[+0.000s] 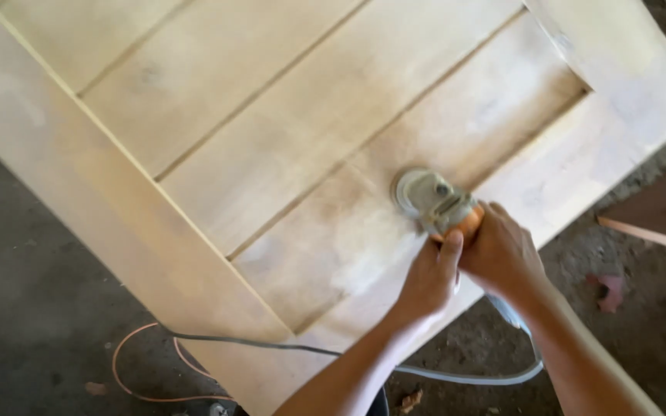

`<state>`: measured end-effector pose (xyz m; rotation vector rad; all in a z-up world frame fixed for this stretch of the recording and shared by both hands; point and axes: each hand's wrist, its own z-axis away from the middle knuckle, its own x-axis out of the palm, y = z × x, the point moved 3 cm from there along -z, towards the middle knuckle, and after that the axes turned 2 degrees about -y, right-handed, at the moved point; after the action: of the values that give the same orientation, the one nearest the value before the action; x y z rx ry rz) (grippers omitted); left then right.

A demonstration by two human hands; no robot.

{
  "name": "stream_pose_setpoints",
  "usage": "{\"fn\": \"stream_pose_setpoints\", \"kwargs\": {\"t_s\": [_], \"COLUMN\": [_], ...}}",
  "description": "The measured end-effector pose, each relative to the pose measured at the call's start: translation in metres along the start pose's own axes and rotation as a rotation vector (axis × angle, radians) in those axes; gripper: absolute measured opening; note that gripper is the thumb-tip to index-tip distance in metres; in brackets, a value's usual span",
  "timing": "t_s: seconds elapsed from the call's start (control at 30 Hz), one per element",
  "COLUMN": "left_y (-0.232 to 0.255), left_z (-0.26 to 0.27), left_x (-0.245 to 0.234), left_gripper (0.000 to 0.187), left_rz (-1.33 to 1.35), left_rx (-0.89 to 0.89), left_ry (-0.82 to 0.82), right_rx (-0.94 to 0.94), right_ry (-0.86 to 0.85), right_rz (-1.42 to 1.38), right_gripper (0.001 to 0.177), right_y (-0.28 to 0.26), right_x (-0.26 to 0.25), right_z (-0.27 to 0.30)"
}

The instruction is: Sanding a wooden door with a power sander.

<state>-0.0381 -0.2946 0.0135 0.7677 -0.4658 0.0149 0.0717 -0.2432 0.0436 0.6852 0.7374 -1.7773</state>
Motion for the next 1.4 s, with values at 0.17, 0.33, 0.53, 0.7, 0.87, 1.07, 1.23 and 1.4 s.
{"fn": "stream_pose_setpoints", "kwargs": {"t_s": [0.17, 0.33, 0.53, 0.7, 0.87, 1.07, 1.23, 1.4], "left_y": [-0.049, -0.085, -0.073, -0.030, 0.001, -0.008, -0.026, -0.070], "left_z": [0.043, 0.102, 0.148, 0.168, 0.170, 0.173, 0.178, 0.171], "left_x": [-0.036, -0.081, -0.130, -0.181, -0.203, -0.191, -0.159, -0.098], "left_gripper": [0.065, 0.054, 0.058, 0.086, 0.091, 0.087, 0.085, 0.082], "left_rz": [0.199, 0.397, 0.391, 0.134, 0.101, 0.148, 0.184, 0.266], "left_rx": [0.031, 0.053, 0.096, 0.094, 0.157, 0.093, 0.139, 0.221], "left_ry": [0.032, 0.116, 0.139, 0.251, 0.370, 0.420, 0.446, 0.542], "right_rx": [-0.120, -0.210, -0.282, -0.095, -0.172, -0.127, -0.193, -0.323], "right_ry": [-0.005, -0.154, -0.077, -0.150, -0.022, -0.073, -0.107, -0.208], "right_rz": [0.068, 0.105, 0.127, 0.009, 0.046, 0.102, 0.151, 0.227], "right_gripper": [0.047, 0.055, 0.038, 0.041, 0.044, 0.043, 0.045, 0.052], "right_y": [-0.046, -0.110, -0.176, -0.208, -0.238, -0.238, -0.211, -0.157], "right_x": [0.031, 0.064, 0.078, 0.101, 0.098, 0.095, 0.091, 0.085], "right_z": [0.032, 0.060, 0.085, 0.086, 0.086, 0.091, 0.096, 0.107]}}
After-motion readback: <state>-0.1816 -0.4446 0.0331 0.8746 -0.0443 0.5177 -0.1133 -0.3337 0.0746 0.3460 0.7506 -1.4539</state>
